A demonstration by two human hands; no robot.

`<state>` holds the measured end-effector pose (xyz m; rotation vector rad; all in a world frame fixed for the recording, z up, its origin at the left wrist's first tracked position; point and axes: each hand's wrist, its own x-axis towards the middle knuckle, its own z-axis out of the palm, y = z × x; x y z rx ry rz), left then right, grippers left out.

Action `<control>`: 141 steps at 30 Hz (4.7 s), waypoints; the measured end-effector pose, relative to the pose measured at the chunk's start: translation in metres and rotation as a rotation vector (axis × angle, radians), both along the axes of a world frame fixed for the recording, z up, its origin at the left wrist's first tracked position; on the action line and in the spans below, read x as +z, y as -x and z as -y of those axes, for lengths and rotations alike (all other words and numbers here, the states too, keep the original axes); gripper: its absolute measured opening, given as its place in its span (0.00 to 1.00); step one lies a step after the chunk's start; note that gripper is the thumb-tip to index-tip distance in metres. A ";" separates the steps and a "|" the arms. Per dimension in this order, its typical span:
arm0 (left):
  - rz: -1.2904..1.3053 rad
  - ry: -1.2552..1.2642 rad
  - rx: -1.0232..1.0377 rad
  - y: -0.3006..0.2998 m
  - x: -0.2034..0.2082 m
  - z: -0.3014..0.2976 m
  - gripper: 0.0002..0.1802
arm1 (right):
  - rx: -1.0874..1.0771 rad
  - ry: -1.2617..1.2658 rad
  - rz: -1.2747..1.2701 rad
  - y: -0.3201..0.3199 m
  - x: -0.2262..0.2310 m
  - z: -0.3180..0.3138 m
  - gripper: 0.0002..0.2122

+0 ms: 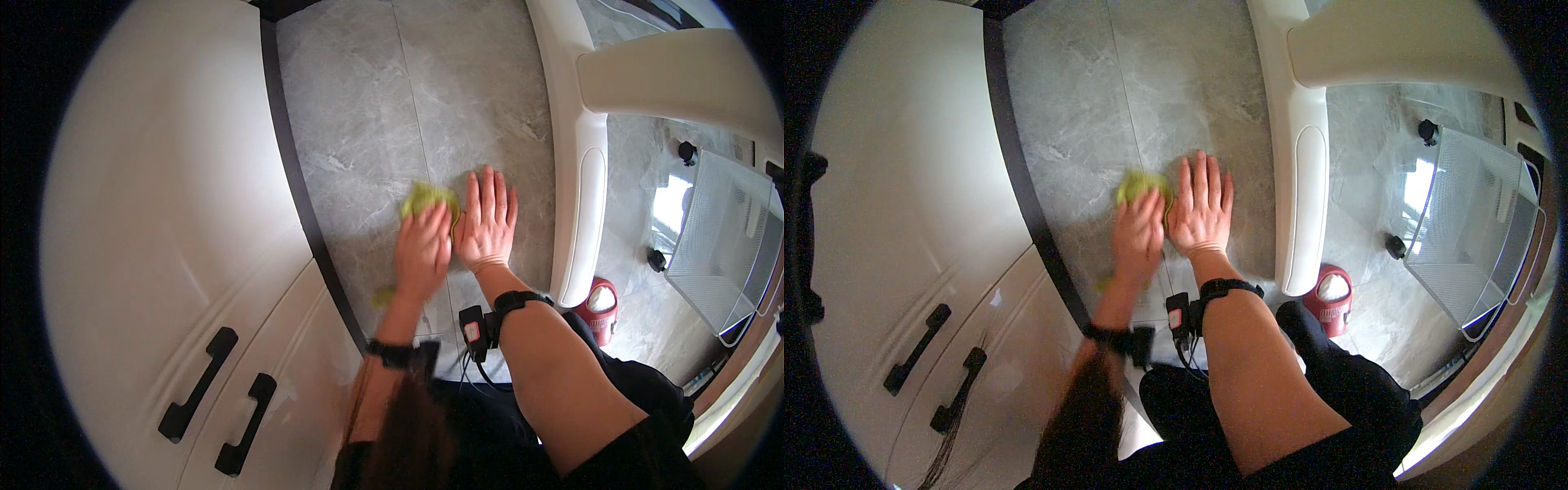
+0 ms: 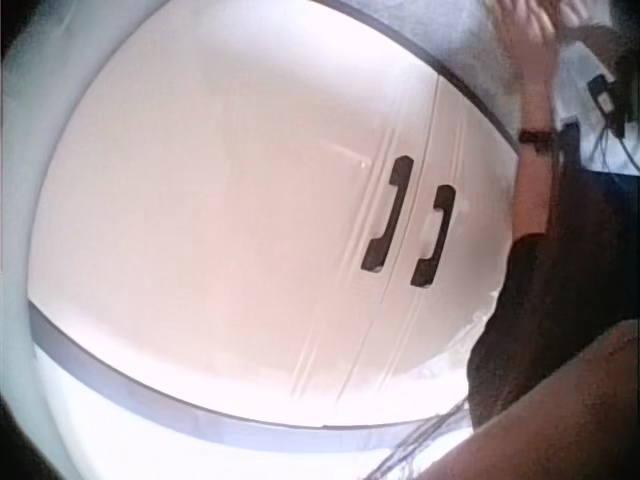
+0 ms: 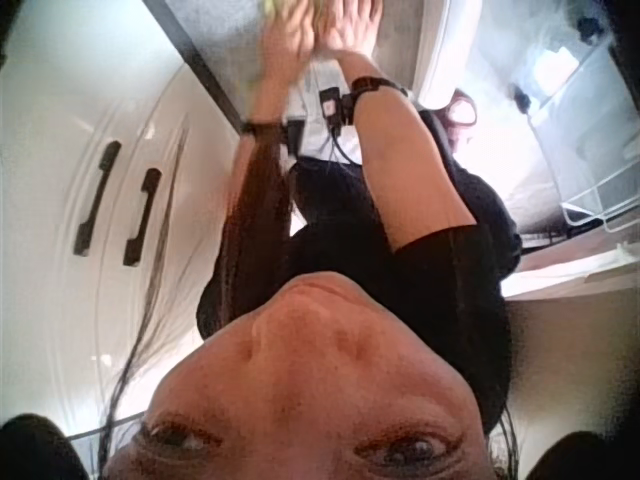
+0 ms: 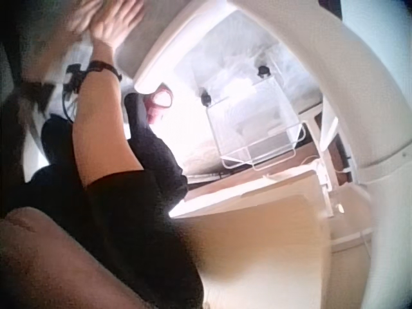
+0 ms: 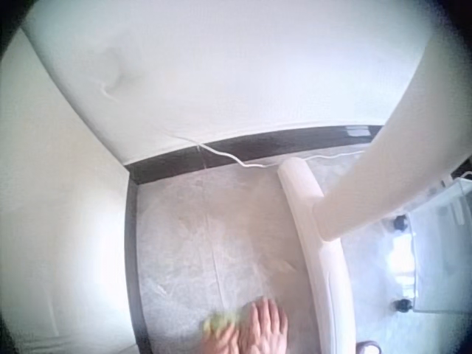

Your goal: The person wipes a tiled floor with a green cloth, moving around a white chair and a wire basket. They pick up small debris from the floor, place it into a plastic bag, and continue wiping until the area is clear.

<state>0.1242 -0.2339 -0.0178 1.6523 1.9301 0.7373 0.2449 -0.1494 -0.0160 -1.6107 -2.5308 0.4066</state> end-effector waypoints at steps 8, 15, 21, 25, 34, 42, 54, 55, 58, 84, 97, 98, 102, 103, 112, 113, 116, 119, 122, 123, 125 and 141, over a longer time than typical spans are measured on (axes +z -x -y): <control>-0.291 0.656 0.458 -0.064 0.026 0.140 0.33 | 0.014 0.073 -0.022 -0.001 0.003 0.001 0.34; -0.440 0.105 0.618 0.091 -0.015 -0.043 0.35 | 0.021 0.033 0.017 -0.001 0.004 -0.001 0.33; -0.543 0.017 0.615 0.173 -0.030 -0.187 0.38 | 0.010 0.043 -0.002 -0.001 0.004 0.000 0.33; -0.568 -0.111 0.505 0.229 -0.045 -0.258 0.38 | 0.013 0.090 -0.059 -0.002 0.005 0.000 0.36; -0.597 -0.066 0.249 0.119 -0.049 -0.333 0.38 | 0.014 0.132 -0.020 -0.003 0.007 0.000 0.35; -0.259 -0.170 -0.127 -0.032 -0.011 -0.311 0.36 | 0.013 0.293 0.058 -0.002 0.007 -0.001 0.30; -0.337 -0.127 -0.143 -0.021 0.001 -0.227 0.30 | 0.006 0.070 -0.032 -0.005 -0.006 0.004 0.33; -0.349 -0.120 -0.125 -0.023 -0.003 -0.235 0.27 | 0.005 0.108 -0.017 -0.004 -0.005 0.004 0.33; -0.465 -0.320 -0.098 -0.033 -0.018 -0.274 0.27 | -0.004 0.165 0.031 -0.004 -0.002 0.002 0.34; -0.218 -0.014 -1.179 -0.068 0.023 -0.128 0.06 | 0.029 0.127 0.269 -0.002 -0.024 0.007 0.37; 0.658 0.210 -0.512 -0.024 0.061 -0.201 0.09 | 0.038 0.175 0.020 -0.007 -0.004 0.009 0.32; 0.803 0.160 -0.350 -0.021 0.067 -0.213 0.08 | 0.043 0.159 0.087 -0.006 -0.002 0.007 0.32; 0.840 -0.257 -0.043 -0.003 0.078 -0.285 0.07 | 0.009 0.086 -0.055 -0.004 0.005 -0.001 0.33; 0.814 -0.322 -0.010 -0.006 0.078 -0.304 0.07 | 0.008 0.115 -0.054 -0.004 0.006 -0.002 0.33; 0.451 -0.415 -0.405 -0.030 0.024 -0.344 0.22 | 0.032 0.170 -0.004 -0.005 0.007 -0.002 0.31; 0.339 -0.461 -0.471 -0.024 0.017 -0.358 0.23 | 0.027 0.087 -0.022 -0.005 0.007 -0.001 0.33; 0.110 -0.569 -0.534 -0.012 0.004 -0.404 0.24 | 0.030 0.155 0.006 -0.005 0.006 0.001 0.36; 0.088 -0.559 -0.405 -0.011 0.001 -0.448 0.22 | 0.048 0.150 0.053 -0.005 0.005 0.002 0.39; 0.099 -0.376 -0.236 -0.018 -0.001 -0.467 0.19 | 0.038 0.145 0.079 -0.005 0.003 0.002 0.37; 0.107 -0.290 -0.172 -0.019 -0.002 -0.469 0.19 | 0.031 0.116 0.052 -0.005 0.003 0.002 0.36; 0.221 -0.247 -0.056 -0.017 -0.004 -0.467 0.17 | 0.057 0.112 0.035 -0.005 0.003 0.001 0.34; -0.159 -0.199 -0.290 0.040 -0.007 -0.217 0.19 | 0.006 0.146 -0.019 -0.002 0.009 0.001 0.35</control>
